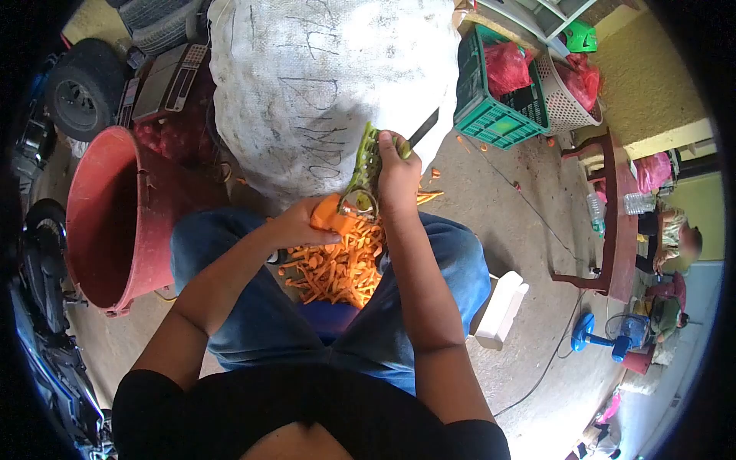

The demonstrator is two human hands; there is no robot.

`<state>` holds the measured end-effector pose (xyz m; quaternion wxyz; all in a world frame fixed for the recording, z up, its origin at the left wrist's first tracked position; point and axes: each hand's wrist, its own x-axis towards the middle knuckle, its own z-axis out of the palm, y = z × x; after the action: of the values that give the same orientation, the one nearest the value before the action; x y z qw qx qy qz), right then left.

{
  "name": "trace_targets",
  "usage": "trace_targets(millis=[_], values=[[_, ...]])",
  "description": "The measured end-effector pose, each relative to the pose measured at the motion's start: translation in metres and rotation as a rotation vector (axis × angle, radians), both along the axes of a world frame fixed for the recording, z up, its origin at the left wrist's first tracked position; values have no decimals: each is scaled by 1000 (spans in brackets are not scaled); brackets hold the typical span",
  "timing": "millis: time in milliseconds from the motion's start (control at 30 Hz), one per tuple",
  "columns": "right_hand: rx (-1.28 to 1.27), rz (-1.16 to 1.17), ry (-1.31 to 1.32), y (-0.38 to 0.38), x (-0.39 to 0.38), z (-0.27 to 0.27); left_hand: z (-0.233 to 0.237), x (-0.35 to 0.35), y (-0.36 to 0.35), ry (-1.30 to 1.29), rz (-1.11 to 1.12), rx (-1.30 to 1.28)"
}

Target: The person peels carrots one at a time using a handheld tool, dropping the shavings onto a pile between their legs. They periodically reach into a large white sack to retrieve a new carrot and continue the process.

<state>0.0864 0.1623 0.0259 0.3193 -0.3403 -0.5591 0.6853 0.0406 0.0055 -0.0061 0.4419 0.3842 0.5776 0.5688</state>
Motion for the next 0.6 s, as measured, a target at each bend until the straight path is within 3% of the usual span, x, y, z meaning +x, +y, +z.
trace_targets(millis=[33, 100, 133, 200, 300, 367, 500, 600], values=[[-2, 4, 3, 0, 1, 0, -1, -2, -2, 3, 4, -2], [212, 12, -95, 2, 8, 8, 3, -9, -2, 328, 84, -145], [382, 11, -136, 12, 10, 1, 2, -11, -2, 327, 83, -145], [513, 41, -138, 15, 20, 8, 2, -20, -3, 807, 258, -137], [692, 104, -139, 20, 32, 9, 7, -27, -4, 765, 342, -99], [1072, 402, -264, 17, 39, 7, 5, -29, -4, 679, 354, -73], [1219, 681, -503, 0, 38, -1, 11, -28, -4, 553, 314, -100], [1267, 661, -504, -3, 35, -4, 2, -28, -2, 521, 284, -115]])
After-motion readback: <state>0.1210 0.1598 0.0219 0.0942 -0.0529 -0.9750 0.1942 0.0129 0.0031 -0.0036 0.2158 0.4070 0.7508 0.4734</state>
